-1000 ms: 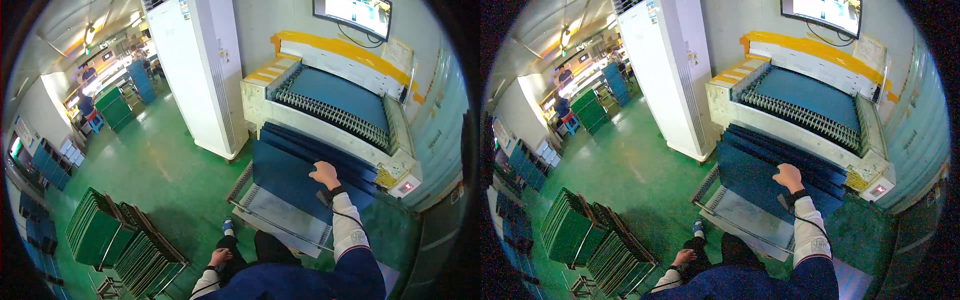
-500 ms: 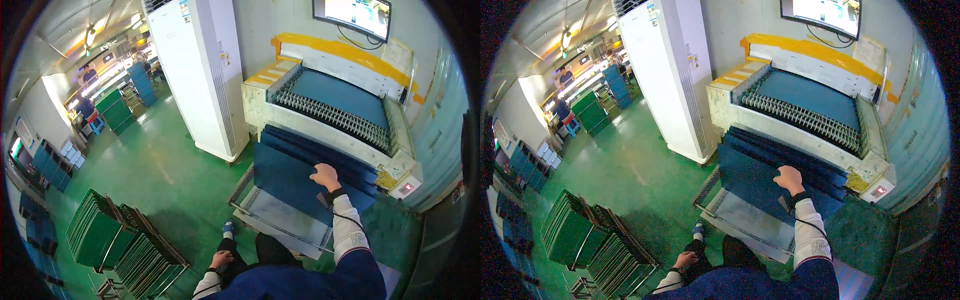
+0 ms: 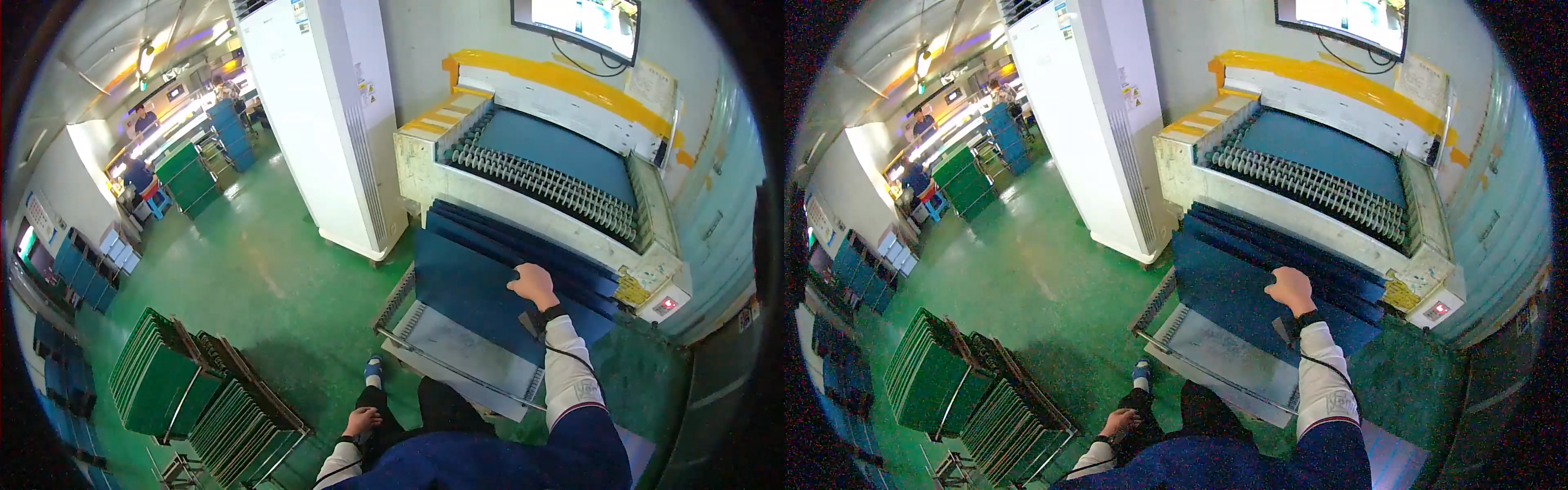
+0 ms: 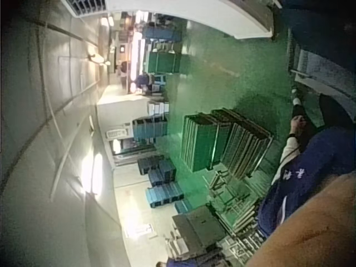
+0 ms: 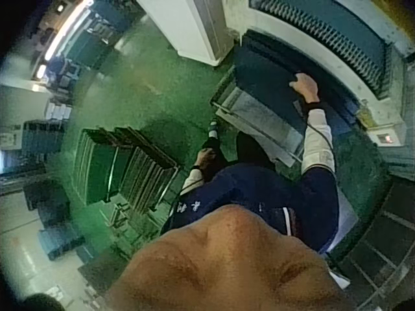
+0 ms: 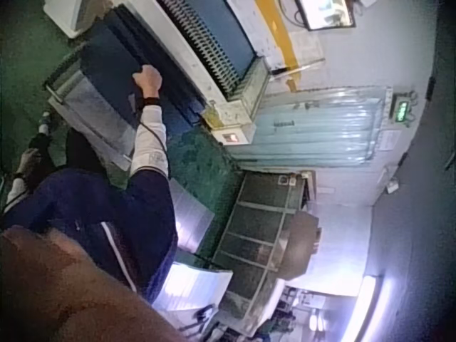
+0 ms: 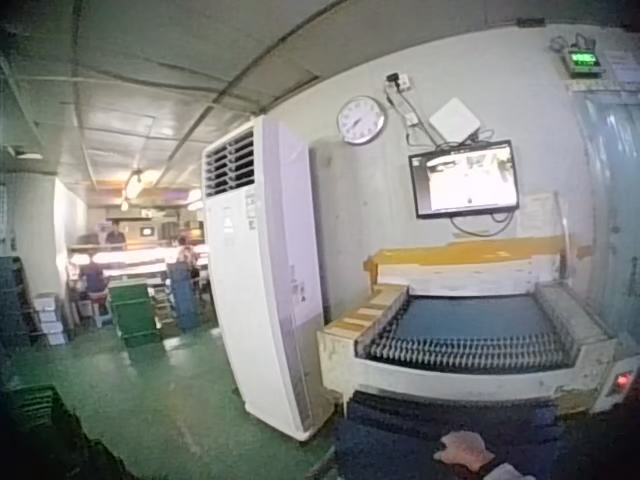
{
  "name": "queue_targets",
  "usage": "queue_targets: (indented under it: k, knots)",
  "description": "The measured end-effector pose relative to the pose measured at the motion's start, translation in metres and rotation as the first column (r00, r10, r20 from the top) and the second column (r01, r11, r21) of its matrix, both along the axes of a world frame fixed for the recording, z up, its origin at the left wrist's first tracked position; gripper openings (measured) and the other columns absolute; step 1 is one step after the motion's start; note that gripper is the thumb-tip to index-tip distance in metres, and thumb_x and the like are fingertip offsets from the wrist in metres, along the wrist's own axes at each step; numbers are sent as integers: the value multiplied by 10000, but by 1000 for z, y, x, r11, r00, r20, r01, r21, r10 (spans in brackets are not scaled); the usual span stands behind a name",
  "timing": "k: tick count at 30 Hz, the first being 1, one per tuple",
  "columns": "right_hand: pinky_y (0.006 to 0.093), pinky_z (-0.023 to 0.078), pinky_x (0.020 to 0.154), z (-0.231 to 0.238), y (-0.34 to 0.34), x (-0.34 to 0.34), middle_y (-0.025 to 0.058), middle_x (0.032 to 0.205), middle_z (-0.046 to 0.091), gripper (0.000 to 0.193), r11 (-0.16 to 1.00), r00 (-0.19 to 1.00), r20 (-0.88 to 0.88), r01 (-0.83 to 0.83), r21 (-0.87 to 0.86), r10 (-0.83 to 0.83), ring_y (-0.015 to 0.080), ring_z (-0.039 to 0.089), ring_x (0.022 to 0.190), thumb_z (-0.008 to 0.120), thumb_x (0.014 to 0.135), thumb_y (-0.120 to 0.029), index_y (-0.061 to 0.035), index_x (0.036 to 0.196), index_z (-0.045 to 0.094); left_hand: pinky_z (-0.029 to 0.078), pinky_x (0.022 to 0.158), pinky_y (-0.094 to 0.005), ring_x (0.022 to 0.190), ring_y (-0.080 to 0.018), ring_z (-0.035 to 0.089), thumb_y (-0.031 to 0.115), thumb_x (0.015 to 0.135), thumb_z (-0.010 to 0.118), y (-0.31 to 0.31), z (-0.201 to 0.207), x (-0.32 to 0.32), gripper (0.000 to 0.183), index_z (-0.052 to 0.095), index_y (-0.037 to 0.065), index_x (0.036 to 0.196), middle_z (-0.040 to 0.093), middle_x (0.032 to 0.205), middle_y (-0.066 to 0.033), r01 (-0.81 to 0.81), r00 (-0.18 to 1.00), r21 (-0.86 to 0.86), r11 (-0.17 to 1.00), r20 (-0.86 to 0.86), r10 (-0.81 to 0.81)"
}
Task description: The recorder feeds flat blue plates one by one into a processing machine on a fabrication floor.
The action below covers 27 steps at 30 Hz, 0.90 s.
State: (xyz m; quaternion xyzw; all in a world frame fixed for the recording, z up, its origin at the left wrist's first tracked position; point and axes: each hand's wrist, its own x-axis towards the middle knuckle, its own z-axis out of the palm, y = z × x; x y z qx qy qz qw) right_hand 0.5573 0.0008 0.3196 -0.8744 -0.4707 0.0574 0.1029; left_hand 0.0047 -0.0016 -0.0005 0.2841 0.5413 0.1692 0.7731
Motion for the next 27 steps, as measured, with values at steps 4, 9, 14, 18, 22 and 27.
queue_targets:
  k: [4, 9, 14, 18, 22, 27]
  knots:
    - [431, 539, 853, 1, 3, -3, 166, 1047, 709, 464, 1000, 1000, -4, -15, 11, 15, 337, 675, 981, 775, 699, -344, -68, 1069, 728, 590, 758, -423, 919, -350, 689, 145, 981, 591, -1, -3, -3, 296, 555, -62, 1189, 666, 1018, -206, 0, 999, 15, 1000, -43, 1]
    - [434, 545, 836, -3, 2, 0, 172, 1013, 714, 447, 999, 999, 29, -26, 34, 25, 344, 681, 954, 775, 692, -341, -65, 1042, 735, 593, 690, -394, 840, -318, 696, 148, 959, 617, 0, 1, 0, 289, 568, -53, 1160, 667, 981, -182, -12, 1000, 13, 1000, -19, 12]
    - [436, 544, 829, -3, 2, 2, 168, 992, 715, 437, 1000, 1000, 11, -18, 15, 18, 348, 680, 945, 774, 693, -342, -64, 1027, 736, 589, 645, -373, 794, -300, 702, 148, 943, 635, -3, 5, 2, 281, 576, -47, 1137, 671, 953, -169, -31, 1000, 34, 999, 5, 31]
    - [436, 542, 837, -4, 2, 1, 165, 995, 716, 441, 999, 1000, 12, -15, 51, 15, 348, 678, 953, 777, 693, -344, -63, 1031, 734, 583, 729, -410, 880, -328, 687, 137, 957, 619, -1, 2, -2, 300, 555, -56, 1177, 655, 1025, -188, -21, 1000, 11, 1000, 21, 21]
    - [432, 538, 856, -3, 1, 1, 166, 1027, 713, 458, 999, 1000, 11, -7, 47, 6, 345, 674, 979, 778, 690, -346, -66, 1050, 731, 570, 626, -366, 777, -297, 686, 137, 940, 635, -2, -2, 0, 288, 567, -52, 1146, 656, 931, -162, -53, 998, 15, 998, 36, 53]
    - [432, 533, 872, 2, 0, -1, 169, 1062, 707, 481, 1000, 1000, -6, -3, 20, 3, 343, 669, 1001, 783, 692, -347, -66, 1078, 725, 572, 633, -374, 779, -293, 682, 126, 934, 632, -3, 1, 3, 276, 568, -51, 1137, 652, 921, -155, -64, 998, 3, 998, 23, 64]
